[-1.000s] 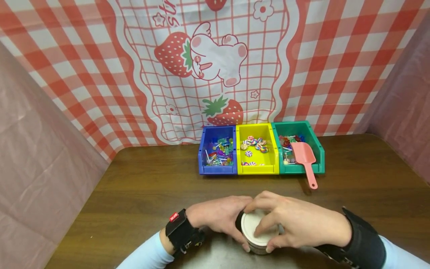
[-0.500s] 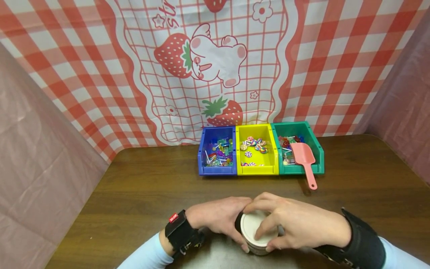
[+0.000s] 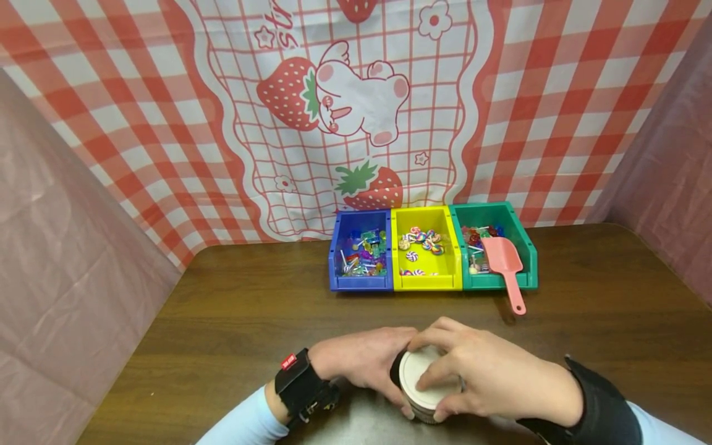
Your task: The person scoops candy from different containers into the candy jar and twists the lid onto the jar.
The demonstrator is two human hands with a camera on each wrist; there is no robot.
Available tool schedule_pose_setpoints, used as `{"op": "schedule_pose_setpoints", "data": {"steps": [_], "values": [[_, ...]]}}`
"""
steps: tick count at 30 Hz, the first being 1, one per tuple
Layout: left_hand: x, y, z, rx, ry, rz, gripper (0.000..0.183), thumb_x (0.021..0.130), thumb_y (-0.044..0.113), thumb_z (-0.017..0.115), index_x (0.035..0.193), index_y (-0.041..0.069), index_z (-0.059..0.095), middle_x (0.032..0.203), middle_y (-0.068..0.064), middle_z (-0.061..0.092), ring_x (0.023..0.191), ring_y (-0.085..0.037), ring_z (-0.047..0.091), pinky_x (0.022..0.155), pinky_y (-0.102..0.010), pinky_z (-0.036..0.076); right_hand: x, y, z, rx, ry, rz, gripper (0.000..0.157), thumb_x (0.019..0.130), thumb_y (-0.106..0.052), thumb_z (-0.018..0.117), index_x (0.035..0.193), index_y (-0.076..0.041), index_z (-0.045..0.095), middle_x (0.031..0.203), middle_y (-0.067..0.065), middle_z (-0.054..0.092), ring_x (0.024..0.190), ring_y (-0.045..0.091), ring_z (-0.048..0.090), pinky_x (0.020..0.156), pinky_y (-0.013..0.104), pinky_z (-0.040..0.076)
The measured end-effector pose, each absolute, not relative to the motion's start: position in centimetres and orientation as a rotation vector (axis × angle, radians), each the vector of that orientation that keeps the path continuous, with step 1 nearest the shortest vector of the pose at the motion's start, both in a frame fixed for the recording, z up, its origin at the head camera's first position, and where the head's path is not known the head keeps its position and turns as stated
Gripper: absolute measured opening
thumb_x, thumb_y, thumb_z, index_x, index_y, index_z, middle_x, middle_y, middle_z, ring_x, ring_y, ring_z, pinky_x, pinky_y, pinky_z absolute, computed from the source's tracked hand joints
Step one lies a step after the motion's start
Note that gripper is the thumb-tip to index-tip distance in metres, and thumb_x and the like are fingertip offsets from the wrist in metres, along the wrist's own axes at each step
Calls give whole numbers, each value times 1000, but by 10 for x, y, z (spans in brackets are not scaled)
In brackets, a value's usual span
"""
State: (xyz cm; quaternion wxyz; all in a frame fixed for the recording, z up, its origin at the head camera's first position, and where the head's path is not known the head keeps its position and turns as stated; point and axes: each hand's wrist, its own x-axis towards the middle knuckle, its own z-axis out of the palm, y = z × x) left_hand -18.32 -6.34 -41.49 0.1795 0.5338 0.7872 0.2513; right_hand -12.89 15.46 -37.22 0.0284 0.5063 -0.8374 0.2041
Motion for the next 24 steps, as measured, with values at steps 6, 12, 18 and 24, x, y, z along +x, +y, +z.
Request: {"op": "schedule_pose_setpoints", "data": {"steps": [6,12,18,24], "values": [[-183,-62,-414,1506,2225,697,71,62,53,76,118,24,44,106,15,46,95,4,46,83,-10,35,-122,151,-374,1444,-2573,540,32,73,-61,62,94,-38,68,117,-11,53,104,8,42,72,25,46],[-182,-62,-414,1506,2249,680,67,62,53,77,113,24,44,101,14,47,89,4,47,78,-10,37,-116,146,-376,1278,-2586,492,41,71,-68,59,94,-35,66,108,-13,53,96,6,44,65,25,44],[-181,-63,-413,1493,2251,673,70,63,54,76,117,23,44,103,14,46,91,4,47,78,-10,37,-115,146,-374,1177,-2667,520,54,67,-74,55,101,-34,64,105,-17,49,95,4,40,65,24,44],[-183,-62,-415,1524,2234,673,77,63,54,76,124,23,41,112,16,45,99,5,45,84,-10,34,-127,158,-369,1416,-2570,620,43,72,-61,63,108,-37,63,118,-16,48,105,6,42,75,28,46]]}}
